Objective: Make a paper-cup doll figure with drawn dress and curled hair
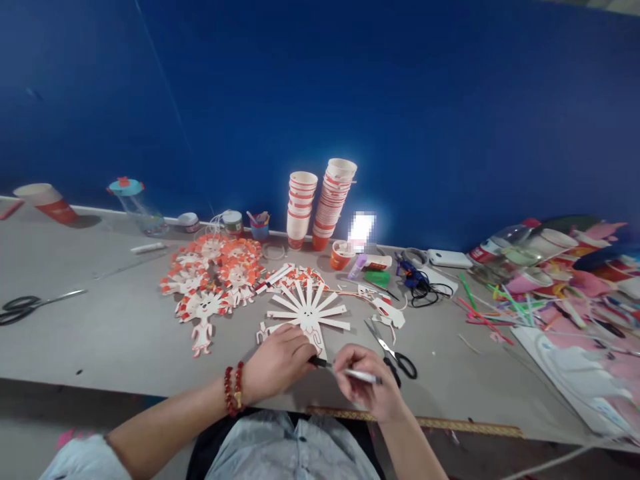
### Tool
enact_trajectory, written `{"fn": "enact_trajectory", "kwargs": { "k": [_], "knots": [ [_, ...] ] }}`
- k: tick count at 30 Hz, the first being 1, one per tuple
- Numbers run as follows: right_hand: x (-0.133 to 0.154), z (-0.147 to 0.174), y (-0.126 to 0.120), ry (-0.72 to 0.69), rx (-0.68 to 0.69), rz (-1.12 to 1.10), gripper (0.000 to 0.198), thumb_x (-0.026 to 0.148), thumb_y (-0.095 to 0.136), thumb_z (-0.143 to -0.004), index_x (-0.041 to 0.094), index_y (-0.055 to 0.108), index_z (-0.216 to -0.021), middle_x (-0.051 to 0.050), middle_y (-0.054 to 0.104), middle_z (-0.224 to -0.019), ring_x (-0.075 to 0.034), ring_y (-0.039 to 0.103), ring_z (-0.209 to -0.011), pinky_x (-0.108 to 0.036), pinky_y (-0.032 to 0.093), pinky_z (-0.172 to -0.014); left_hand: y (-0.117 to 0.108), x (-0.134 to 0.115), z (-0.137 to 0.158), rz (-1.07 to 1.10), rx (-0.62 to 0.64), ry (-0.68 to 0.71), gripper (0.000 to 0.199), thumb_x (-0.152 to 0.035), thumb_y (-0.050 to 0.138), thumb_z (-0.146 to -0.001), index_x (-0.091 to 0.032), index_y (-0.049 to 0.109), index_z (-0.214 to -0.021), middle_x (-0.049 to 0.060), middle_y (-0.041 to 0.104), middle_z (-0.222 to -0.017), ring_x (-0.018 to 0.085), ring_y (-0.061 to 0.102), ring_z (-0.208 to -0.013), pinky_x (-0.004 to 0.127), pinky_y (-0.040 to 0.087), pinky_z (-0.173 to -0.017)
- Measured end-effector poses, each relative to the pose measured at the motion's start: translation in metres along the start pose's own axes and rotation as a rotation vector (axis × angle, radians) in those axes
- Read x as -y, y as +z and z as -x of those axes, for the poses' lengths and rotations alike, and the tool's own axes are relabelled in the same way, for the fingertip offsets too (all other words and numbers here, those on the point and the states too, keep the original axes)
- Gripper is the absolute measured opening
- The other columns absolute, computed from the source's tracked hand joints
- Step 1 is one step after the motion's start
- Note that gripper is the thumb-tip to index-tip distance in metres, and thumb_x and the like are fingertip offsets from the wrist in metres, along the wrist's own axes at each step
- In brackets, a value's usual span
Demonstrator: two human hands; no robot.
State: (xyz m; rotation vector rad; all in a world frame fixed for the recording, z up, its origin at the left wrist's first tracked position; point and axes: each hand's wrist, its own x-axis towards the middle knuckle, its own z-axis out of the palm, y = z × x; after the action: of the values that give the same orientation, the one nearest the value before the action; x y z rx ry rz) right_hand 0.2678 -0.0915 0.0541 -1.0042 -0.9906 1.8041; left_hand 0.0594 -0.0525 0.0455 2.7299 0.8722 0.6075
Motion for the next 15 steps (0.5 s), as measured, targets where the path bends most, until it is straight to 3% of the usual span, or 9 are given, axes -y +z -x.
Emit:
{"fn": "enact_trajectory", "kwargs": {
  "k": [3,6,11,13,15],
  "knots": [
    [-0.006,-0.007,0.013,-0.093,-0.081,0.086,0.028,0.044,0.066,-0.073,0.018,0.066,-0.084,0.003,0.052,-0.054,-0.009,0.037,-0.043,-0.021,0.026,-0.042,0.007,-0.003,0.007,0.021,0.045,-0.087,0.015,-0.030,0.053,-0.094,-0.017,0.056,-0.087,0.004,0.064,-0.080,0.019,0.059,-0.075,0.031,0.043,-0.070],
    [-0.015,-0.015,0.022,-0.165,-0.134,0.283,0.026,0.043,0.066,-0.080,0.018,0.061,-0.074,0.006,0.046,-0.050,-0.008,0.036,-0.045,-0.020,0.027,-0.044,0.007,-0.006,0.012,0.026,0.101,-0.166,0.020,-0.033,0.051,-0.096,-0.017,0.056,-0.085,0.005,0.066,-0.080,0.019,0.062,-0.073,0.028,0.042,-0.065],
    [-0.026,-0.017,0.031,-0.200,-0.086,0.330,0.035,0.049,0.057,-0.089,0.018,0.059,-0.074,0.006,0.045,-0.045,-0.007,0.035,-0.040,-0.019,0.025,-0.041,0.003,-0.013,0.017,0.117,0.110,-0.203,0.040,-0.048,0.033,-0.101,-0.017,0.056,-0.091,0.005,0.067,-0.077,0.019,0.062,-0.066,0.027,0.037,-0.057],
    [-0.018,-0.011,0.028,-0.183,-0.076,0.321,0.036,0.050,0.060,-0.087,0.018,0.060,-0.070,0.006,0.045,-0.043,-0.007,0.035,-0.036,-0.019,0.023,-0.038,-0.002,-0.015,0.023,0.199,0.136,-0.182,0.047,-0.052,0.025,-0.101,-0.018,0.055,-0.088,0.005,0.066,-0.075,0.018,0.059,-0.062,0.026,0.034,-0.055],
    [0.004,-0.001,0.017,-0.245,-0.188,0.272,0.035,0.047,0.066,-0.083,0.019,0.058,-0.063,0.005,0.044,-0.040,-0.006,0.033,-0.032,-0.019,0.020,-0.033,-0.009,-0.014,0.032,0.318,0.165,-0.189,0.050,-0.052,0.021,-0.102,-0.019,0.053,-0.083,0.002,0.063,-0.070,0.016,0.056,-0.058,0.026,0.031,-0.052]
  ]
}}
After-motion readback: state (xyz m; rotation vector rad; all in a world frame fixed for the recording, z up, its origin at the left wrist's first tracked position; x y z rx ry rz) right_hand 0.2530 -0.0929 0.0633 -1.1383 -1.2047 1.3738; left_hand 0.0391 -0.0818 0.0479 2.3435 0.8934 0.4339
